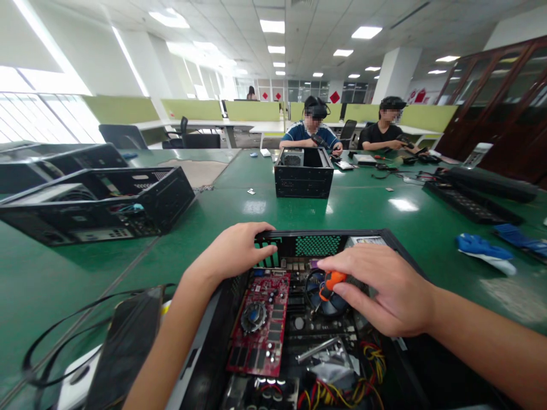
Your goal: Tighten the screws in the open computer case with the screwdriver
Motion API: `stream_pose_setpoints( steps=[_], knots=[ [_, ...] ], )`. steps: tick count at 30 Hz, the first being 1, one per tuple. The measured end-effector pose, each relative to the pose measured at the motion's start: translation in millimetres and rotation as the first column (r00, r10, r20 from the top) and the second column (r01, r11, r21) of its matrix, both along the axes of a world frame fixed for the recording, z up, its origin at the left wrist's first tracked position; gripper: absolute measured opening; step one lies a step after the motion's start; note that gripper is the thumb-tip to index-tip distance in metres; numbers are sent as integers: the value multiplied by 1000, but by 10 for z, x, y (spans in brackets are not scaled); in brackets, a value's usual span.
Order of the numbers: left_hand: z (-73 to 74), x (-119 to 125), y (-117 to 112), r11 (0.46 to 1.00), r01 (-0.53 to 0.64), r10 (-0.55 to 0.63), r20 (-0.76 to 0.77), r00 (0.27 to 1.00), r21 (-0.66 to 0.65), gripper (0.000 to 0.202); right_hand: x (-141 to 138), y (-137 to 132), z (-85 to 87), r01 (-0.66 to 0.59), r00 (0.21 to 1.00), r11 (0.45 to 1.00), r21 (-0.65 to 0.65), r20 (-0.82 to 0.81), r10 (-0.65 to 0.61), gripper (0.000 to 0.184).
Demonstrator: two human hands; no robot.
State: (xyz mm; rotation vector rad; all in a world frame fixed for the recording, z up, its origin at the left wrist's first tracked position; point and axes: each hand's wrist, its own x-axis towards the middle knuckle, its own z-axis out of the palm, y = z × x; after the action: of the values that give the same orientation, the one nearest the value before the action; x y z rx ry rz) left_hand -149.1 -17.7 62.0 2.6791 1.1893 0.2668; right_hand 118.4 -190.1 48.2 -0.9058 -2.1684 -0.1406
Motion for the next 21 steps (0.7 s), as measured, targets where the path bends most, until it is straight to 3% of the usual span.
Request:
stream_pose_setpoints(
  steps=[5,11,14,21],
  knots=[
    [8,-5,-5,1000,-5,5,-8,1000,13,52,5,-35,48,59,997,996,65,-53,-56,27],
    [-1,-5,-1,1000,-4,4,-8,1000,11,53,48,-24,21,88,995,995,42,-44,-86,10],
    [-10,-7,6,1000,5,-5,0,1000,11,54,120,-41,-7,113,993,993,19,-48,-112,23],
    [-5,9,6,1000,6,-6,-1,1000,1,55,226,-55,-54,208,978,978,15,-9,-208,29]
  ],
)
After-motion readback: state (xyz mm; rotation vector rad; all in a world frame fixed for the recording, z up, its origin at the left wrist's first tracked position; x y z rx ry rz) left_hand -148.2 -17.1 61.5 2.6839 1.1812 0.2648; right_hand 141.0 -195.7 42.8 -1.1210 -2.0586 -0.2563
